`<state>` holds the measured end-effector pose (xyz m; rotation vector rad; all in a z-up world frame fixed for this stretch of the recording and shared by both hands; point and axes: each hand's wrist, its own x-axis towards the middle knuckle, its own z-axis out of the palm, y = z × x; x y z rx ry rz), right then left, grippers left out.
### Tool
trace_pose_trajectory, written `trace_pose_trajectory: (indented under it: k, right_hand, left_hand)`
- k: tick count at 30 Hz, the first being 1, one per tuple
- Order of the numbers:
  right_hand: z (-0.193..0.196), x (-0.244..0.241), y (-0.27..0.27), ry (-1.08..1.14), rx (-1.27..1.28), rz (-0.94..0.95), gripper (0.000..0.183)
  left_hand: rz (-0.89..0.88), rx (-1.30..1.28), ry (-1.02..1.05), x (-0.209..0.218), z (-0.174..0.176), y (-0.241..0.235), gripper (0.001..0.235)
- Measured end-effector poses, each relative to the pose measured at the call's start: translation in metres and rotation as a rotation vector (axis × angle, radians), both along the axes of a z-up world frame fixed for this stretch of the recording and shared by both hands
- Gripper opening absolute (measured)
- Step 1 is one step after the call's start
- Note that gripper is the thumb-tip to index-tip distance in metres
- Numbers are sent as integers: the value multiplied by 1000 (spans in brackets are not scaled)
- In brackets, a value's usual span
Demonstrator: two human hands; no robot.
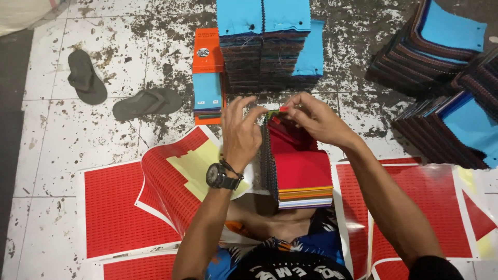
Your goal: The person sits on the floor and peels small red stickers from a large red sheet, placing them onto a stack of colorful notebooks. The person repeatedly picks up the sheet, peels stickers, and adds them to the stack.
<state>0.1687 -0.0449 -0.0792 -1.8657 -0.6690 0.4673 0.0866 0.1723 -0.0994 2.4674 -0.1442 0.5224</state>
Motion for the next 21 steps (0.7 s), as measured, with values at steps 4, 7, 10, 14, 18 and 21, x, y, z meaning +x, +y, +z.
trace_pose_trajectory:
  k: [4, 7, 10, 14, 18, 21]
  right_hand:
    - [17, -9, 3, 35, -52, 8, 19]
    - [30, -13, 10, -20, -179, 46, 17]
    - [42, -15, 19, -15, -294, 31, 19]
    - [25, -6, 22, -75, -390, -11, 19]
    - [22, -6, 26, -71, -418, -39, 18]
    - [29, -9, 32, -57, -475, -59, 22]
  left_hand:
    - [-149, -105, -28, 6, -12, 2, 50]
    - [-178, -37, -30, 8, -16, 0, 43]
    - [-116, 65, 102, 10, -18, 1, 39]
    - [-93, -178, 141, 11, -23, -1, 26]
    - [-36, -276, 131, 14, -32, 0, 21]
    - [-33, -339, 127, 16, -25, 0, 16]
